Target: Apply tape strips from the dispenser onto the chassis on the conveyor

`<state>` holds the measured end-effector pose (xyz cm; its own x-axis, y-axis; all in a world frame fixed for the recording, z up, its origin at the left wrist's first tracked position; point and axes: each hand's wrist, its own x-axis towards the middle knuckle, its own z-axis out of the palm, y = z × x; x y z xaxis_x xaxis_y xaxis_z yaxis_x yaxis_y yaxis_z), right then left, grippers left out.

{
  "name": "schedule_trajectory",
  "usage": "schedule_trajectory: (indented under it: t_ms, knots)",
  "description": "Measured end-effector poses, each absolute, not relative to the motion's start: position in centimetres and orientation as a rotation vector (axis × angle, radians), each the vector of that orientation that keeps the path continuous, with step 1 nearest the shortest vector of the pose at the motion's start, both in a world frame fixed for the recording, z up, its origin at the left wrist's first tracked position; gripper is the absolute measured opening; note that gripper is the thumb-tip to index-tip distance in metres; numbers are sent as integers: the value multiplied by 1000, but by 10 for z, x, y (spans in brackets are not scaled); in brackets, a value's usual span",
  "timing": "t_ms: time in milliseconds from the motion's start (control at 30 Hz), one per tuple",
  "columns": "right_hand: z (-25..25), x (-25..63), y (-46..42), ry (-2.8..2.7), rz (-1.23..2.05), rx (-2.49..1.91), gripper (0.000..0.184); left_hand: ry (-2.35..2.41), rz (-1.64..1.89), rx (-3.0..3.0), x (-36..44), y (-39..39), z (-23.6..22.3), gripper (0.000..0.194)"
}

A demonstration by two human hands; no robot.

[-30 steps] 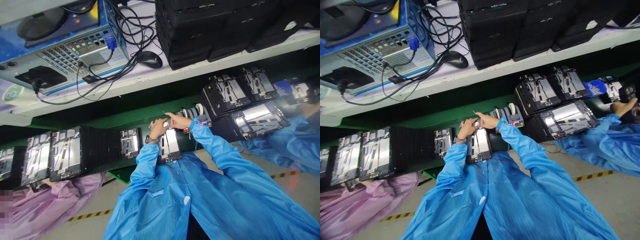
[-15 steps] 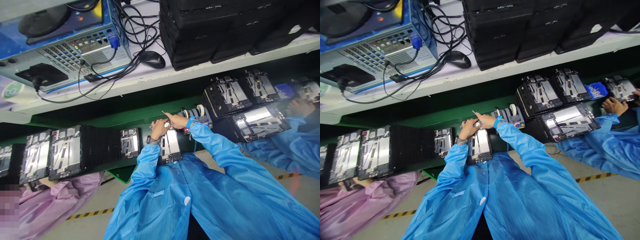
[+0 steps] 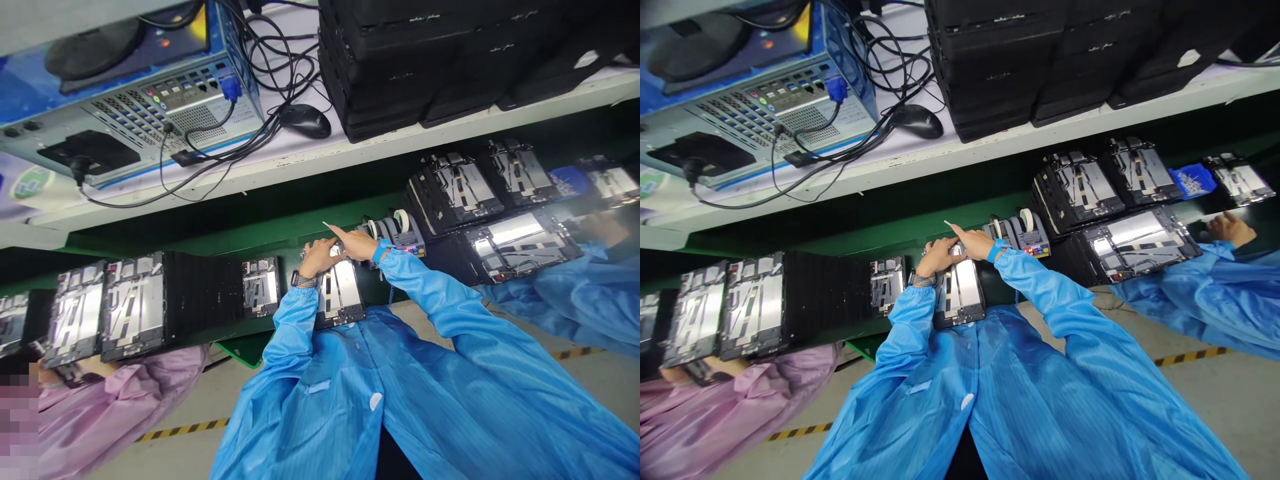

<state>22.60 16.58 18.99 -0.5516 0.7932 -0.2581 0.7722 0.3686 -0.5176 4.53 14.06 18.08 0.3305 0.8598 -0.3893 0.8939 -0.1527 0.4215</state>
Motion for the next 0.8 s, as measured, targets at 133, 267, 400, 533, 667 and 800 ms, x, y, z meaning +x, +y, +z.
schedule_trajectory:
  t_ms: [133,267,400,533,667,800]
  knots:
    - [174,242,175,-2368,979,-1560,121,1597,-72,2041,49,143,183,65]
    - [153,262,175,-2062,1248,-1631,116,1612,-121,2026,52,151,180,64]
    - [144,268,161,-1795,1151,-1633,88,1570,-144,2015,52,158,180,60]
    - [156,258,144,-1789,1024,-1594,80,1565,43,2035,35,150,198,54]
    - [173,235,127,-1863,994,-1495,72,1606,498,1983,-13,126,214,44]
    - [178,201,114,-2048,1071,-1301,76,1811,639,1711,-56,91,198,37]
